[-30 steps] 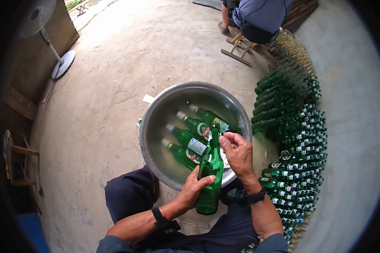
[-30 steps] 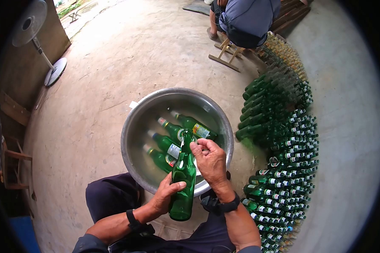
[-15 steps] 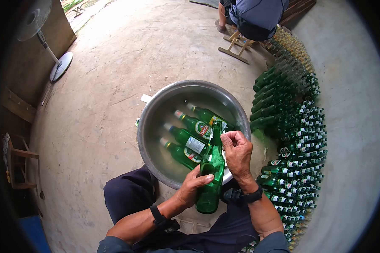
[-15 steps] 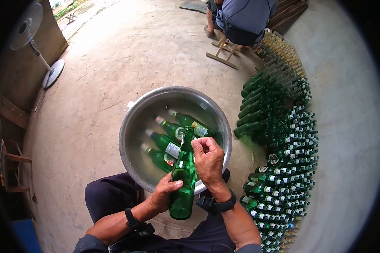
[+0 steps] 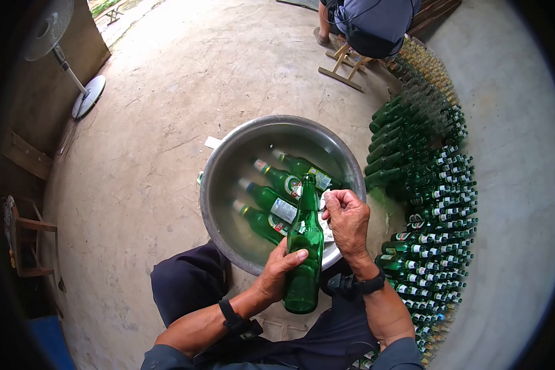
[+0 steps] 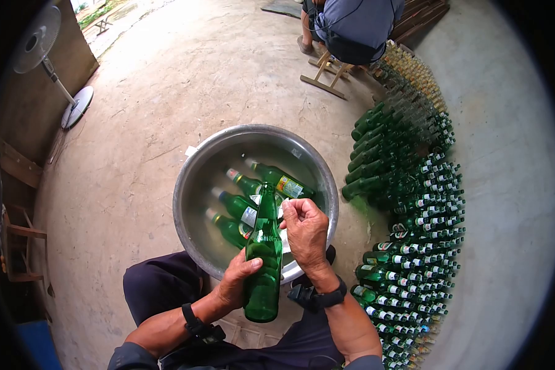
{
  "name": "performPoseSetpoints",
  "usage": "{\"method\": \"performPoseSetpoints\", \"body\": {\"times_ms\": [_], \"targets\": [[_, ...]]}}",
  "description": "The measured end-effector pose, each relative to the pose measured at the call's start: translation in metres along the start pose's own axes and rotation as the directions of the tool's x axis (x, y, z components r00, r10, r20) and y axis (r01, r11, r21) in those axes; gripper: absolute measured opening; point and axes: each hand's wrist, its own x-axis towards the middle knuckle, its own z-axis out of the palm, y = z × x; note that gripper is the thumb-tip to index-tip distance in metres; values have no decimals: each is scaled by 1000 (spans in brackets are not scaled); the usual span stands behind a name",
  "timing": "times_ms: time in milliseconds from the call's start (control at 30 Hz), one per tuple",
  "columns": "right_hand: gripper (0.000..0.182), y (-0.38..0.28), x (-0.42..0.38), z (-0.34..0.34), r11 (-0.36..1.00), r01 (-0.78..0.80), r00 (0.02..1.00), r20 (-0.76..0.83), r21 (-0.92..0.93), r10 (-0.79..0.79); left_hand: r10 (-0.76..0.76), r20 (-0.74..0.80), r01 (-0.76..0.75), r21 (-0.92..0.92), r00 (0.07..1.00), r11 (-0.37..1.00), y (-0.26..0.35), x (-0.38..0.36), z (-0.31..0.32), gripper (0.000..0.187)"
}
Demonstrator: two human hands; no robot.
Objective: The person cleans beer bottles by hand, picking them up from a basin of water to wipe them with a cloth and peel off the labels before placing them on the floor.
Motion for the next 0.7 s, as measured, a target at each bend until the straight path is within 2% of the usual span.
{"method": "performPoseSetpoints", "body": {"times_ms": [67, 233, 333, 400, 467, 533, 600, 667, 700], "targets": [[15, 2, 0, -1, 1000, 0, 1000, 10, 8, 0, 16, -2, -15, 16, 1000, 1000, 1, 0, 1, 62], [18, 0, 1, -3, 1000, -12, 1000, 25, 14, 12, -53, 15, 54, -82, 998, 995, 2, 1, -2, 60], [20, -6, 0, 0, 999, -37, 997, 75, 34, 35, -24, -9, 23, -47, 1000, 999, 1, 0, -1, 59], [23, -2, -2, 2, 994, 109, 990, 94, -28, -106, -22, -7, 22, -37, 1000, 999, -1, 1, -4, 59], [22, 1, -3, 0, 992, 115, 989, 104, -51, -109, -22, -4, 22, -27, 1000, 999, -1, 1, -4, 59], [21, 0, -3, -3, 990, 119, 988, 111, -74, -110, -26, 7, 26, -54, 1000, 998, 1, -1, -4, 49], [17, -6, -3, -7, 995, 19, 993, 117, -100, -7, -24, 10, 24, -20, 1000, 1000, 2, -1, -6, 52], [15, -5, -3, -8, 997, -17, 993, 113, -79, 26, -23, 11, 23, 13, 1000, 1000, 2, -1, -5, 56], [14, -5, -3, -9, 997, -53, 992, 109, -57, 59, 26, 1, -26, 37, 1000, 999, 2, 0, -4, 56]]}}
